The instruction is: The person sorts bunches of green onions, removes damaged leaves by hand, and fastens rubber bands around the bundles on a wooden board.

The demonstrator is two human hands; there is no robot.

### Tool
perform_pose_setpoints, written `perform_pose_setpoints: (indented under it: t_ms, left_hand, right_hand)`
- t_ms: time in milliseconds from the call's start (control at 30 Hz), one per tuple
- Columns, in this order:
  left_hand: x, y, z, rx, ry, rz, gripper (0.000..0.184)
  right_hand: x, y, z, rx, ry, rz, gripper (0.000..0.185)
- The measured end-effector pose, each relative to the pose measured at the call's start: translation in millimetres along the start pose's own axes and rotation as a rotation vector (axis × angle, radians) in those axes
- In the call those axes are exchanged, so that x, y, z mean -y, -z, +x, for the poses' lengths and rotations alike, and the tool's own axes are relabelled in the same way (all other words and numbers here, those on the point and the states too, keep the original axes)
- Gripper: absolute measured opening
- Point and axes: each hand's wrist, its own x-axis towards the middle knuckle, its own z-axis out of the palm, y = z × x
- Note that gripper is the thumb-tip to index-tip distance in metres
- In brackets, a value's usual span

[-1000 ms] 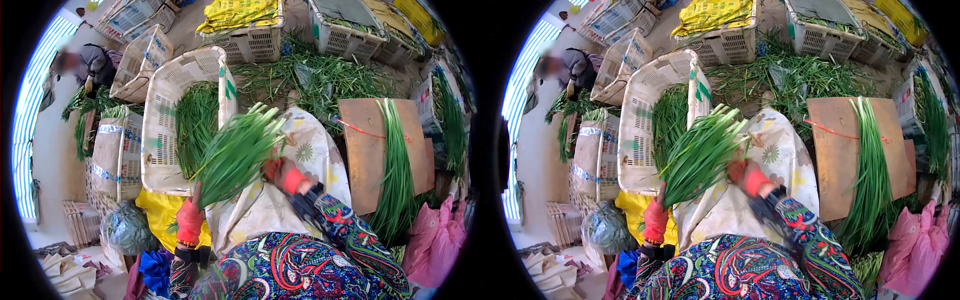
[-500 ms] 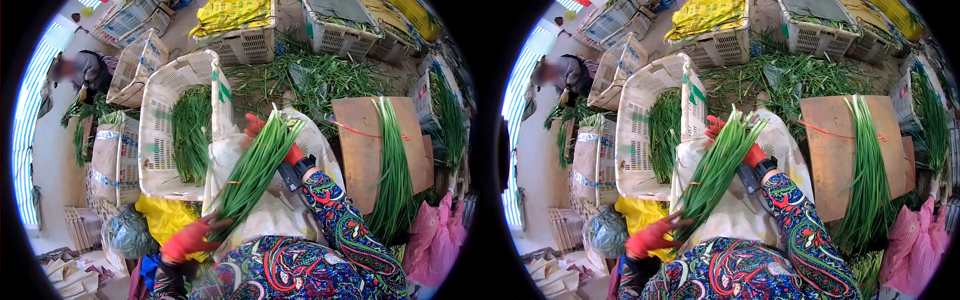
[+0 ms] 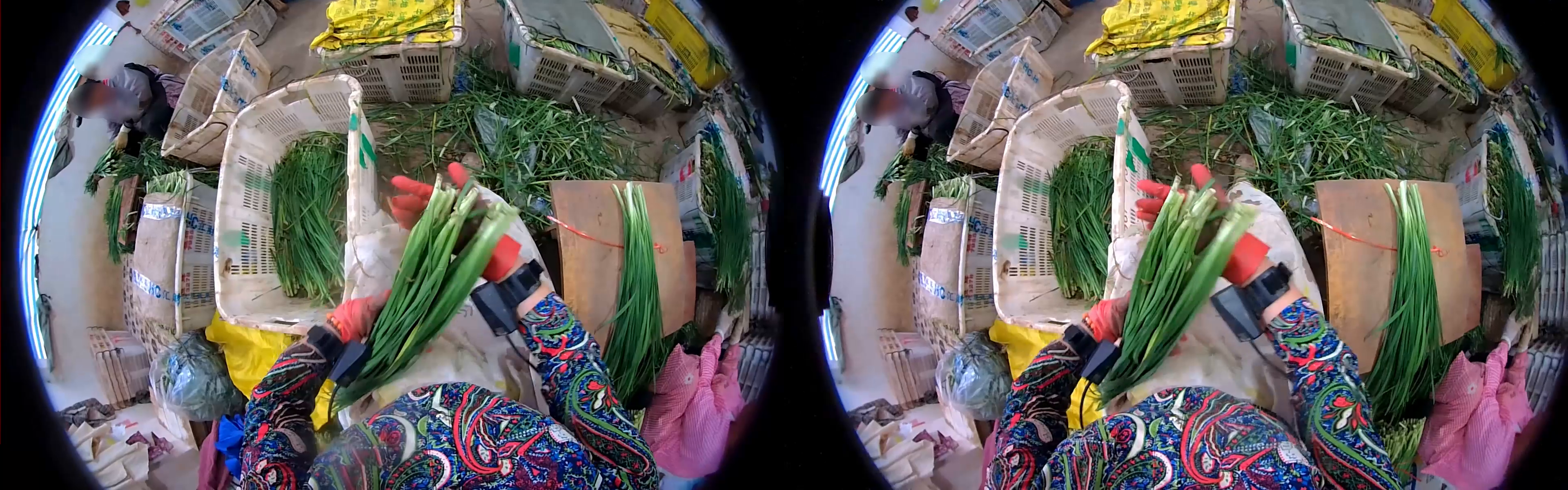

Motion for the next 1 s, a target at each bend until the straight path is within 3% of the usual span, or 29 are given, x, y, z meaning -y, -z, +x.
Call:
perform_pose_setpoints:
  t_ms: [67,167,200,267,400,467,500,600,667,733,767,867,900,1000]
  left_hand:
    - [-16.2,-26.1,-28.3,-0.07,-0.045,0.034,0.054]
    - [-30.1,-57.3,-57.6,-0.075,-0.008,-0.293,0.055]
    - [-30.7,-65.2,-63.7,-0.069,-0.002,-0.406,0.055]
    - [-27.4,-77.4,-73.5,-0.053,0.006,-0.629,0.056]
    - [-9.1,-88.5,-91.8,-0.02,-0.007,-0.943,0.058]
    - [1.9,-90.6,-99.2,-0.024,-0.024,-1.038,0.058]
    - [5.3,-93.1,-103.1,-0.039,-0.037,-1.044,0.059]
    - [0.8,-100.4,-113.6,-0.122,-0.08,-0.898,0.069]
    - [-14.7,-110.3,-114.6,-0.155,-0.164,-0.794,0.077]
    - [-31.5,-123.9,-107.3,-0.163,-0.294,-0.72,0.08]
    - [-20.1,-112.6,-105.2,-0.056,-0.238,-0.715,0.088]
    - [-29.5,-124.6,-108.8,-0.071,-0.232,-0.683,0.093]
    - [-29.0,-126.2,-108.9,-0.064,-0.227,-0.726,0.092]
    - [-36.5,-132.2,-113.2,-0.135,-0.177,-0.586,0.085]
  right_hand:
    - [19.8,-2.2,-13.0,-0.164,0.053,-0.224,0.077]
    - [25.8,-2.6,-15.8,-0.379,0.158,-0.476,0.075]
    - [17.2,-2.2,-10.0,-0.277,-0.032,-0.529,0.071]
    - [11.1,-10.4,-4.8,-0.243,-0.166,-0.843,0.068]
    - [44.1,-10.3,-7.2,-0.454,0.15,-1.016,0.053]
    - [56.3,-30.6,-21.7,-0.411,0.255,-0.869,0.049]
    - [49.9,-44.3,-25.9,-0.41,0.306,-0.852,0.054]
    - [24.8,-62.3,-35.5,-0.426,0.15,-1.128,0.061]
    - [12.7,-47.8,-44.0,-0.228,0.102,-1.268,0.067]
    - [-21.7,-91.1,-41.2,-0.415,0.069,-1.298,0.071]
    - [-24.5,-80.9,-40.7,-0.433,-0.025,-1.475,0.071]
    - [-36.8,-104.5,-30.2,-0.413,-0.255,-2.36,0.067]
    - [-43.8,-90.2,-30.1,-0.424,-0.054,-2.43,0.062]
    - [-46.1,-64.2,-26.0,-0.388,0.025,-2.632,0.053]
